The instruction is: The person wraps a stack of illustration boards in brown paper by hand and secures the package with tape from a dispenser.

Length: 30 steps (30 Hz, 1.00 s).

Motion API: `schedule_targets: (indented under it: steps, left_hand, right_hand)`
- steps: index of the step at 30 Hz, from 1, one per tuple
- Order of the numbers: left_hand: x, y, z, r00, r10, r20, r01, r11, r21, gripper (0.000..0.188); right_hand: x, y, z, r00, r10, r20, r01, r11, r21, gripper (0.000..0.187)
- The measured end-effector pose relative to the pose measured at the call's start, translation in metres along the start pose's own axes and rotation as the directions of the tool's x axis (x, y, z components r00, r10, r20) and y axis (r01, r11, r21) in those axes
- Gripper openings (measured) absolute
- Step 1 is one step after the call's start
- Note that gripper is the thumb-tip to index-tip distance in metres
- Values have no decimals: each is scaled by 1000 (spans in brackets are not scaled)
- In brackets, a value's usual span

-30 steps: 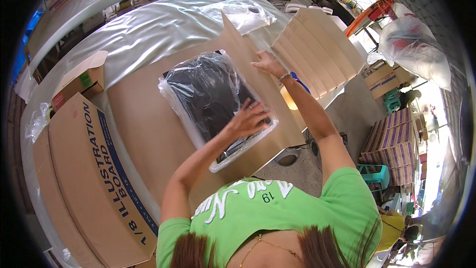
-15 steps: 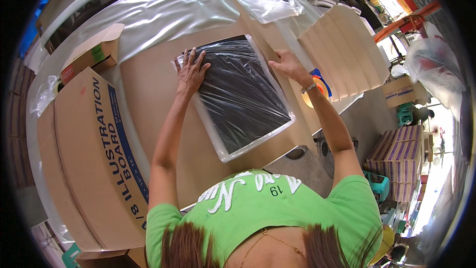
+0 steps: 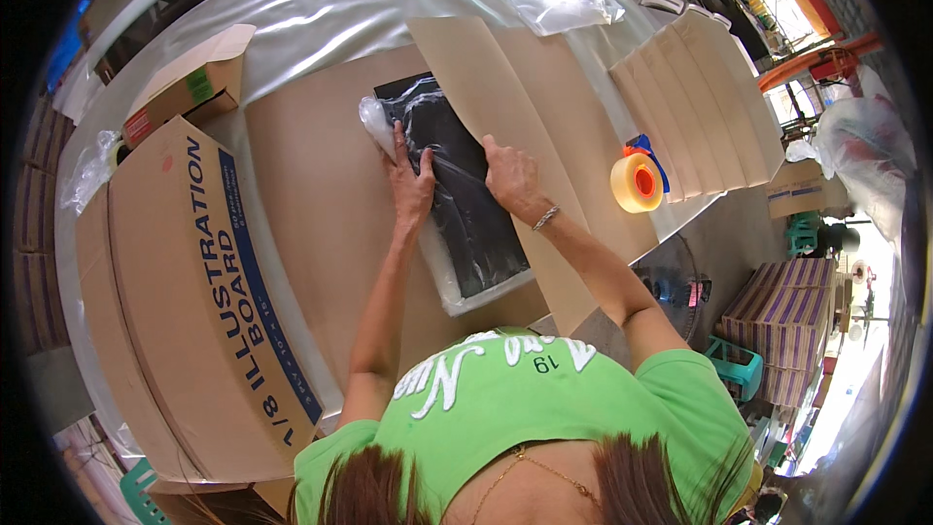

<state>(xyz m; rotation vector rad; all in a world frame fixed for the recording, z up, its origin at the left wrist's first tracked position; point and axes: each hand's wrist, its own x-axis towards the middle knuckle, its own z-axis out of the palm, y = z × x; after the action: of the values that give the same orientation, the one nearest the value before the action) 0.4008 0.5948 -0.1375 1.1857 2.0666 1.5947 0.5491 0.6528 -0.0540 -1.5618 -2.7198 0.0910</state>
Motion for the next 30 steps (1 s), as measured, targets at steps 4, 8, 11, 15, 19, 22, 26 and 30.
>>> schedule_targets:
  steps: [4,8,11,15,19,22,26,30]
  left_hand:
    - [-5,8,6,1000,-4,-6,5,995,95,63]
    - [-4,16,1,1000,2,0,-2,999,48,63]
    - [-6,19,3,1000,4,6,-4,997,71,62]
    - [-3,15,5,1000,8,-23,-10,998,-65,61]
    - [-7,15,-1,999,-13,-37,5,976,-218,49]
    - [-12,-3,-9,994,-68,80,84,971,-224,41]
    - [-21,25,-16,978,-171,117,190,966,-178,39]
    - [-30,37,-13,999,10,45,-9,1000,-15,51]
  right_hand:
    - [-2,-16,10,1000,15,15,-16,999,38,21]
    - [-8,-30,-6,1000,-2,17,1,996,89,25]
    - [-4,-32,14,999,43,21,-44,997,65,27]
    - [-8,-33,23,998,38,-49,-33,995,96,26]
    - [-10,-27,14,999,44,-11,-43,989,139,22]
    - [-4,-20,15,992,128,10,-127,964,232,21]
    - [0,-10,16,987,159,20,-157,939,306,18]
    - [9,2,19,996,85,29,-90,934,345,18]
